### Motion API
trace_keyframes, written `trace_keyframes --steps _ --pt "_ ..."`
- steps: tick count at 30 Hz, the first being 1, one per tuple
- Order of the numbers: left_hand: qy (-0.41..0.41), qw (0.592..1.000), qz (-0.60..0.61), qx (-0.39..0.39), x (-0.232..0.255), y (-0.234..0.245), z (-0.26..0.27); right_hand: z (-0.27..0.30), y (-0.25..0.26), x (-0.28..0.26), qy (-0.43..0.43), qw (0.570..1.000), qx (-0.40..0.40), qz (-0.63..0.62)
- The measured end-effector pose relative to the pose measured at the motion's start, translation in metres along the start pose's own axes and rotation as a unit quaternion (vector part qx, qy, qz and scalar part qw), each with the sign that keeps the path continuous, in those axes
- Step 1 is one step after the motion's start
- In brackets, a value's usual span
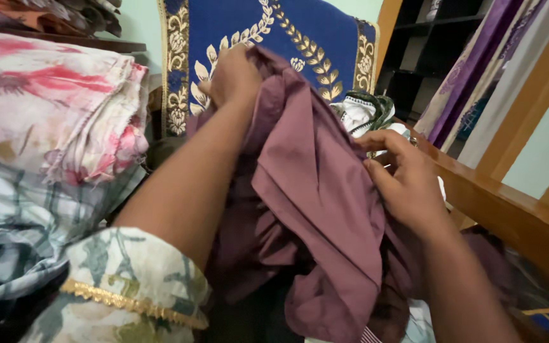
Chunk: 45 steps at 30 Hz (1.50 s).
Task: The person folds a maroon shirt by hand, laying it flat, smoothing the fabric, and folding the sides inward.
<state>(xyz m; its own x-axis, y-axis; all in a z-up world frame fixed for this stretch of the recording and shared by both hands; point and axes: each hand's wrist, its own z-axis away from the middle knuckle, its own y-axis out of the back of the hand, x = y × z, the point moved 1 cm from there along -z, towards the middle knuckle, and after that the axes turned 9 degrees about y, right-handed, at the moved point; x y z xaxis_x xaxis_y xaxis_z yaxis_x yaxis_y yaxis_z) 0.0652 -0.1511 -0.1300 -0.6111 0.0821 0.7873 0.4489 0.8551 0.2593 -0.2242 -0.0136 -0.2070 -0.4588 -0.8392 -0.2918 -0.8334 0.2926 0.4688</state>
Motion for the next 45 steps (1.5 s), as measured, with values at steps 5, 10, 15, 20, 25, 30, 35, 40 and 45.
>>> trace_keyframes --steps 5,10,15,20,25,30,35,40,45 --pt "-0.077 0.996 -0.011 0.053 0.020 -0.002 -0.024 0.003 0.000 0.017 0.108 0.994 0.028 0.012" --pt "-0.105 0.993 0.002 0.057 0.023 0.005 -0.033 0.003 0.005 0.011 -0.087 0.995 0.018 0.042" --pt "-0.089 0.993 0.006 0.072 0.011 -0.006 -0.030 -0.027 0.004 0.007 -0.015 0.998 0.006 0.066" --pt "-0.092 0.993 -0.005 0.067 0.010 -0.008 -0.023 -0.023 -0.015 -0.007 -0.072 0.992 0.099 -0.040" --pt "-0.121 0.992 -0.011 0.045 0.016 -0.003 -0.017 -0.010 -0.022 -0.015 0.077 0.994 0.073 -0.001" --pt "-0.153 0.987 -0.002 0.041 0.024 -0.001 -0.010 -0.005 -0.030 -0.007 -0.034 0.997 0.065 -0.002" --pt "-0.226 0.972 -0.019 0.058 0.027 0.000 -0.003 -0.001 -0.012 0.001 -0.046 0.976 0.070 0.199" --pt "-0.241 0.966 -0.041 0.082 0.035 0.006 -0.003 0.004 -0.001 0.001 -0.160 0.939 0.011 0.303" --pt "-0.222 0.970 -0.045 0.086 0.032 0.012 -0.011 0.008 0.004 0.018 0.045 0.958 0.079 0.271"
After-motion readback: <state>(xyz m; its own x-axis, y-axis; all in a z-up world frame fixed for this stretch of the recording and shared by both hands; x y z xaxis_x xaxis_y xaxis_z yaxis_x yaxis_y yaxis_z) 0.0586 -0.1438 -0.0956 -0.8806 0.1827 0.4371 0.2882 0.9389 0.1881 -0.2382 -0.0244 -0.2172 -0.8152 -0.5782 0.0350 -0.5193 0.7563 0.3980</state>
